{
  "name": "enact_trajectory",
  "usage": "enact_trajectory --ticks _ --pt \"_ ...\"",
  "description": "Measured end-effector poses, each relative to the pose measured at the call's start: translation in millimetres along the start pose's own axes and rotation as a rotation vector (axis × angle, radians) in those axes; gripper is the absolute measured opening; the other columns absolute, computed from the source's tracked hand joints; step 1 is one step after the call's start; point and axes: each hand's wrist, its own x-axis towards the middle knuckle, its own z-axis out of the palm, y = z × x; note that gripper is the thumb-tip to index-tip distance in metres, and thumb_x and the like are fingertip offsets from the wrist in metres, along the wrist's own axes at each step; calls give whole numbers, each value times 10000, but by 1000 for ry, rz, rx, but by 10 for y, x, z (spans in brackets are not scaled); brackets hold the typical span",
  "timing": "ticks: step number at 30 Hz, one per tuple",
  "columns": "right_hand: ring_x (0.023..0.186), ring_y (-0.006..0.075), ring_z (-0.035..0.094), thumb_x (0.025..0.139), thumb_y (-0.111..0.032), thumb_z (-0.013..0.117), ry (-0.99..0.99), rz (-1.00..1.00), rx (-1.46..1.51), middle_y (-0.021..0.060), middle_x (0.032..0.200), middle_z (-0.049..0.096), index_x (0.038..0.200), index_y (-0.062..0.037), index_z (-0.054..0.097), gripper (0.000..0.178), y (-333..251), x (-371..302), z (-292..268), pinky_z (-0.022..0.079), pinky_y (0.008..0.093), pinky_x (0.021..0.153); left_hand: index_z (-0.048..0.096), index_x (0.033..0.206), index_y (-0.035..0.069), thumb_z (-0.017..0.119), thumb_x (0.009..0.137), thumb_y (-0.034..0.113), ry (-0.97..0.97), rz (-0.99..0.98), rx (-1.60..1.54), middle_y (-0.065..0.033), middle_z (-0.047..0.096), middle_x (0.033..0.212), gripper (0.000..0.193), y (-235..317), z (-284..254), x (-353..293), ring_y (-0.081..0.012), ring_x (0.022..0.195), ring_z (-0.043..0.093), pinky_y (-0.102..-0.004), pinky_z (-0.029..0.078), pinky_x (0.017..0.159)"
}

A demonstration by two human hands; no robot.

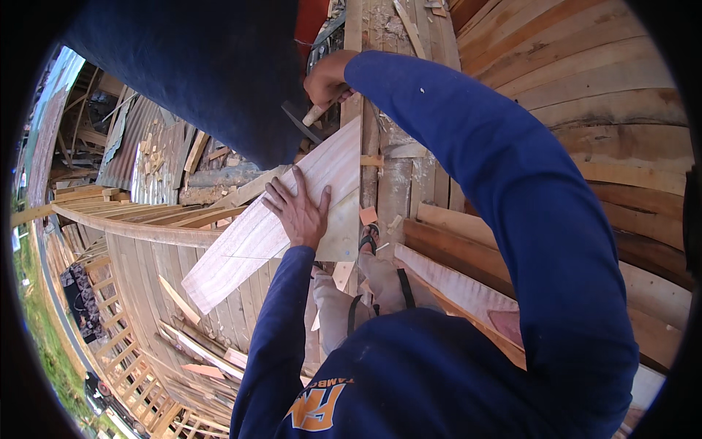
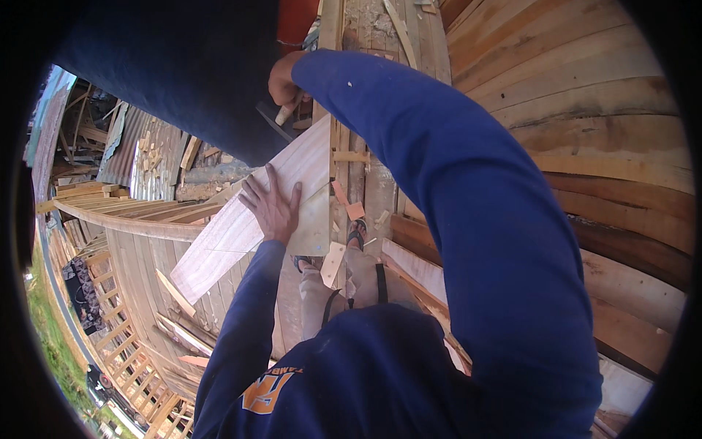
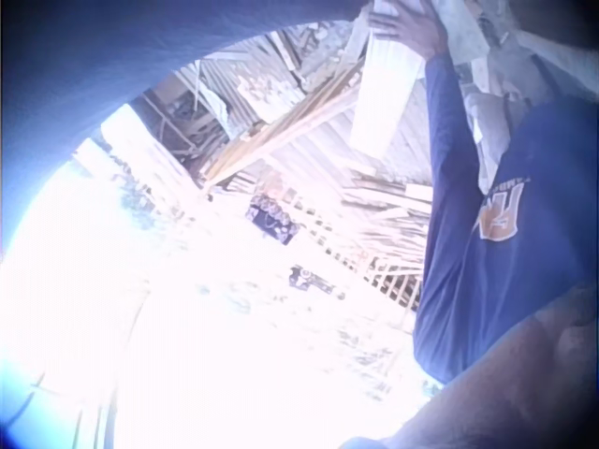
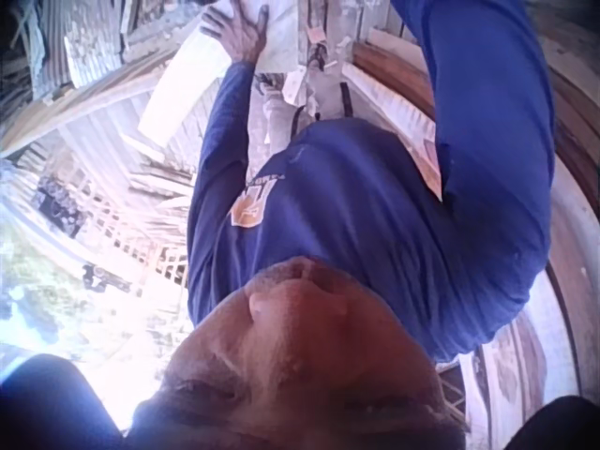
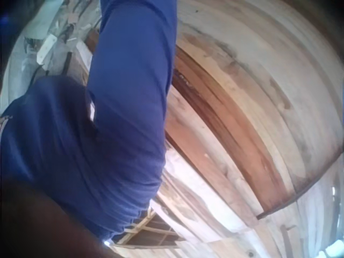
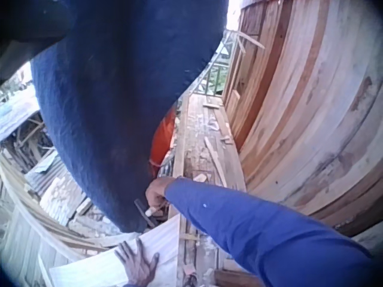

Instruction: The person positions a triangular piece of wood onto a curved wooden frame and nails it in place using a hammer.

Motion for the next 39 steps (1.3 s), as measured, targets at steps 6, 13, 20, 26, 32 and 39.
enact_trajectory --ticks 6,13,20,26,32,39 --pt "501 213 547 910 -279 568 194 -54 252 80 659 563 1094 -70 648 290 231 201 164 470 377 468 261 1558 109 471 930 630 -9 4 11 -422 227 1491 841 27 6 9 -557 1429 143 -666 35 1143" --pt "471 192 527 948 -275 539 347 -132 579 74 611 526 1239 -123 630 340 448 -42 456 442 358 421 251 1557 99 457 935 634 0 9 55 -421 232 1484 846 -9 14 -4 -558 1425 148 -671 41 1139" --pt "687 247 671 872 -199 538 126 -68 17 133 832 702 1109 -47 714 332 273 -222 367 527 406 611 221 1568 109 413 944 654 -30 -5 66 -439 215 1482 851 27 46 -2 -564 1432 123 -678 24 1132" --pt "828 298 709 850 -169 568 177 -59 -8 144 962 734 1062 -65 742 293 261 -207 423 536 420 724 237 1559 92 432 946 642 -17 16 45 -432 219 1483 846 39 49 29 -561 1431 122 -670 36 1137" --pt "853 374 687 878 -155 573 740 -234 331 215 949 710 1308 -87 605 436 384 -97 945 527 468 769 230 1565 109 434 946 638 -19 11 22 -424 220 1490 840 -2 24 15 -558 1437 114 -665 24 1143" --pt "860 436 630 904 -85 591 932 -117 636 249 1017 602 1379 -64 524 481 3 -591 1910 506 487 760 240 1560 100 398 949 657 -11 15 -12 -417 218 1493 842 12 26 11 -575 1423 121 -676 19 1137"
